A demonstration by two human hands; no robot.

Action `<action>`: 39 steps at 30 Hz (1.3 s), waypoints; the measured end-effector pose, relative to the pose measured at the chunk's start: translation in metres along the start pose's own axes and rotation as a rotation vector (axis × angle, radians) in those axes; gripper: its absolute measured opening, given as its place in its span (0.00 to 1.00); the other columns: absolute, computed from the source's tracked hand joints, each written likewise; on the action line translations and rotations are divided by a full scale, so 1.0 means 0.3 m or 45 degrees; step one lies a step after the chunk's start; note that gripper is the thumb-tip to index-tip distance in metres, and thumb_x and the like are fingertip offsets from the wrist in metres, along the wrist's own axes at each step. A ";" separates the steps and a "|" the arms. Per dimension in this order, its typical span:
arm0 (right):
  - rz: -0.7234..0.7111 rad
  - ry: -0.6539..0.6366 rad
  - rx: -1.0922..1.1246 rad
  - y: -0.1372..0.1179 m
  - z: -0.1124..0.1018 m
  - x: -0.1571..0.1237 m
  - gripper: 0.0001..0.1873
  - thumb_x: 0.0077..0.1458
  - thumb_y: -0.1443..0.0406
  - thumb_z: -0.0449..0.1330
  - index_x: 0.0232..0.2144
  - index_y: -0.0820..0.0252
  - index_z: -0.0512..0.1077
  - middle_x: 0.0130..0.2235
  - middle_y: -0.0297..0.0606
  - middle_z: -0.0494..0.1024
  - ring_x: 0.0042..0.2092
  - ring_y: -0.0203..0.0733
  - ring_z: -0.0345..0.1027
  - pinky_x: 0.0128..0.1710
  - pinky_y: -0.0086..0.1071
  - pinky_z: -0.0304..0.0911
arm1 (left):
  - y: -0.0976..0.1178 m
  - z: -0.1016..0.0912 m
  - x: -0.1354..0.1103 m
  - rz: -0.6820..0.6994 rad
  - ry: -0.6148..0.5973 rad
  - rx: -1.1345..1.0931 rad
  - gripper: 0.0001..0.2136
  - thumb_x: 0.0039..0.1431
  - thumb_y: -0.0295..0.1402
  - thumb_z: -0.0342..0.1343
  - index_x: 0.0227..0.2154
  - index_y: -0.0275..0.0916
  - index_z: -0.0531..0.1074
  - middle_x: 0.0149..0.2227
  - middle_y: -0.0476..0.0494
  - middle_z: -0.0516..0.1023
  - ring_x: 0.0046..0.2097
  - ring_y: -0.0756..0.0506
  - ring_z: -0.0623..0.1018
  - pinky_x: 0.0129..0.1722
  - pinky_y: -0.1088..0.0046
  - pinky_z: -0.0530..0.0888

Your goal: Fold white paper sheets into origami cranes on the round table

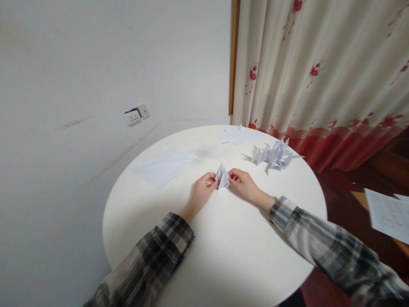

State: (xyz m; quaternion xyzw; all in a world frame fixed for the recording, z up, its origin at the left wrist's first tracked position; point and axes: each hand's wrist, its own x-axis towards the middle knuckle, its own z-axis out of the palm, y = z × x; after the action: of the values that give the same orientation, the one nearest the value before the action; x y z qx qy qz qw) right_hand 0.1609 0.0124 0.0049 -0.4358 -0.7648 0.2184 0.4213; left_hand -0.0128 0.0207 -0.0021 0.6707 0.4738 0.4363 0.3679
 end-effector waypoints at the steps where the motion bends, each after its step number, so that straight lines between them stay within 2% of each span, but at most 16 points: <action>1: -0.008 0.001 0.001 0.000 0.000 0.000 0.03 0.51 0.69 0.53 0.28 0.62 0.68 0.28 0.33 0.69 0.29 0.34 0.61 0.32 0.27 0.57 | 0.002 0.000 -0.001 0.001 0.002 -0.001 0.04 0.47 0.31 0.53 0.27 0.37 0.69 0.25 0.52 0.72 0.24 0.52 0.71 0.24 0.80 0.66; 5: -0.042 0.019 0.014 0.003 -0.001 -0.002 0.03 0.51 0.69 0.54 0.29 0.61 0.68 0.29 0.34 0.70 0.30 0.34 0.61 0.33 0.28 0.57 | 0.019 -0.002 -0.004 0.006 0.005 -0.022 0.03 0.47 0.30 0.54 0.27 0.37 0.70 0.24 0.52 0.72 0.25 0.52 0.71 0.25 0.79 0.67; 9: -0.052 0.079 0.054 0.001 -0.001 -0.001 0.03 0.51 0.69 0.55 0.28 0.61 0.68 0.29 0.34 0.70 0.30 0.34 0.62 0.32 0.28 0.57 | 0.027 -0.002 -0.005 0.048 0.086 -0.080 0.03 0.47 0.30 0.55 0.27 0.37 0.70 0.26 0.50 0.73 0.28 0.50 0.73 0.29 0.77 0.69; 20: -0.061 0.212 0.136 -0.010 -0.008 0.004 0.03 0.50 0.69 0.56 0.27 0.60 0.70 0.30 0.35 0.71 0.32 0.35 0.64 0.32 0.28 0.59 | 0.004 0.002 0.006 0.175 0.166 -0.289 0.06 0.48 0.32 0.56 0.29 0.36 0.69 0.32 0.46 0.72 0.35 0.49 0.73 0.35 0.74 0.70; 23: -0.063 0.232 0.149 -0.008 -0.006 0.004 0.03 0.51 0.69 0.55 0.28 0.60 0.70 0.31 0.36 0.72 0.33 0.35 0.64 0.33 0.28 0.60 | -0.002 0.003 0.008 0.163 0.170 -0.306 0.07 0.48 0.32 0.55 0.32 0.37 0.69 0.33 0.46 0.73 0.34 0.49 0.74 0.35 0.74 0.70; 28: -0.066 0.209 0.130 -0.018 -0.008 0.002 0.04 0.51 0.69 0.55 0.28 0.61 0.69 0.30 0.36 0.71 0.32 0.35 0.64 0.33 0.28 0.59 | 0.010 0.009 0.002 0.069 0.109 -0.352 0.10 0.49 0.32 0.54 0.35 0.37 0.67 0.33 0.47 0.74 0.31 0.50 0.74 0.32 0.75 0.70; 34: -0.151 0.114 -0.007 -0.022 -0.005 -0.006 0.05 0.52 0.64 0.55 0.29 0.60 0.69 0.29 0.35 0.69 0.31 0.35 0.63 0.32 0.28 0.58 | 0.025 0.013 -0.006 0.028 -0.083 -0.375 0.08 0.48 0.31 0.54 0.33 0.38 0.68 0.31 0.48 0.75 0.31 0.49 0.75 0.34 0.74 0.71; 39: -0.175 0.111 -0.043 -0.011 -0.003 -0.007 0.07 0.52 0.62 0.56 0.29 0.60 0.69 0.28 0.35 0.69 0.31 0.35 0.62 0.31 0.29 0.57 | 0.027 0.013 -0.007 0.042 -0.077 -0.351 0.10 0.47 0.29 0.54 0.35 0.37 0.69 0.35 0.45 0.75 0.34 0.49 0.75 0.36 0.73 0.72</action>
State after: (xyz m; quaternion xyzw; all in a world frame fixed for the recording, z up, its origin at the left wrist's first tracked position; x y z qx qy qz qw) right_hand 0.1606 0.0090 0.0066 -0.3985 -0.7774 0.1569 0.4607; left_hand -0.0069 0.0161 0.0034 0.6344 0.3872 0.4827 0.4633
